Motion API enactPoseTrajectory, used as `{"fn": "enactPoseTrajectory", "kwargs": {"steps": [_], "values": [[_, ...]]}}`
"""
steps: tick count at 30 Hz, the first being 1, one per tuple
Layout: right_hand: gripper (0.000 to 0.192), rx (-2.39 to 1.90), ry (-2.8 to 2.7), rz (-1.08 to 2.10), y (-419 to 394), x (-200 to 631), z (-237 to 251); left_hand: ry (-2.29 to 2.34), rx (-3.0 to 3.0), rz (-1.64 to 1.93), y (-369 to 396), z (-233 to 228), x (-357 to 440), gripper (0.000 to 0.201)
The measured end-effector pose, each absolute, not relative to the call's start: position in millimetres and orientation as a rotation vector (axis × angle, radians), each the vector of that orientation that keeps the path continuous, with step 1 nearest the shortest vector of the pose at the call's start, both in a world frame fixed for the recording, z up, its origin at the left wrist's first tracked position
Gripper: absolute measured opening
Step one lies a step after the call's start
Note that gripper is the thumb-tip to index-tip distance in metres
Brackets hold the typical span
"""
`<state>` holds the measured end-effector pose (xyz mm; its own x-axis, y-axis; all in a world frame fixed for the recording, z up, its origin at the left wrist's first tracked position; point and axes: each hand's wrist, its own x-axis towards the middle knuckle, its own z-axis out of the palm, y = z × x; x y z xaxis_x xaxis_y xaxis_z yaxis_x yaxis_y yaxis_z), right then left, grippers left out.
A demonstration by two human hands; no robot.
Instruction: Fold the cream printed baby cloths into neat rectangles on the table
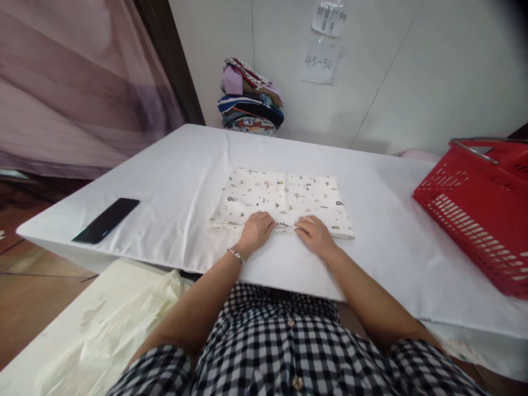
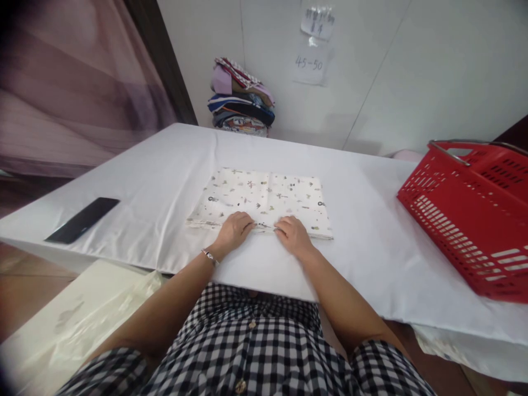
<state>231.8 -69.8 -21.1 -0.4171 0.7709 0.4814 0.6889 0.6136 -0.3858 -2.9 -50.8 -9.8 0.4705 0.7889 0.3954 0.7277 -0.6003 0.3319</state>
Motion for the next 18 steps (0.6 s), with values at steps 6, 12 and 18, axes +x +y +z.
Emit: {"fn": "enactPoseTrajectory", "kwargs": {"steps": [6,12,18], "values": [[0.017,-1.150,-2.200,0.166,-69.2,231.5,-21.6,1.314,2.551,0.804,-50.4,-11.0,-4.7,0.022],[0.019,-1.144,-2.192,0.175,-69.1,232.1,-22.2,1.283,2.536,0.853,-51.7,-11.4,-6.6,0.016],[0.020,-1.154,-2.183,0.155,-69.5,230.9,-21.8,1.321,2.572,0.805,-50.2,-10.9,-4.2,0.018]]}}
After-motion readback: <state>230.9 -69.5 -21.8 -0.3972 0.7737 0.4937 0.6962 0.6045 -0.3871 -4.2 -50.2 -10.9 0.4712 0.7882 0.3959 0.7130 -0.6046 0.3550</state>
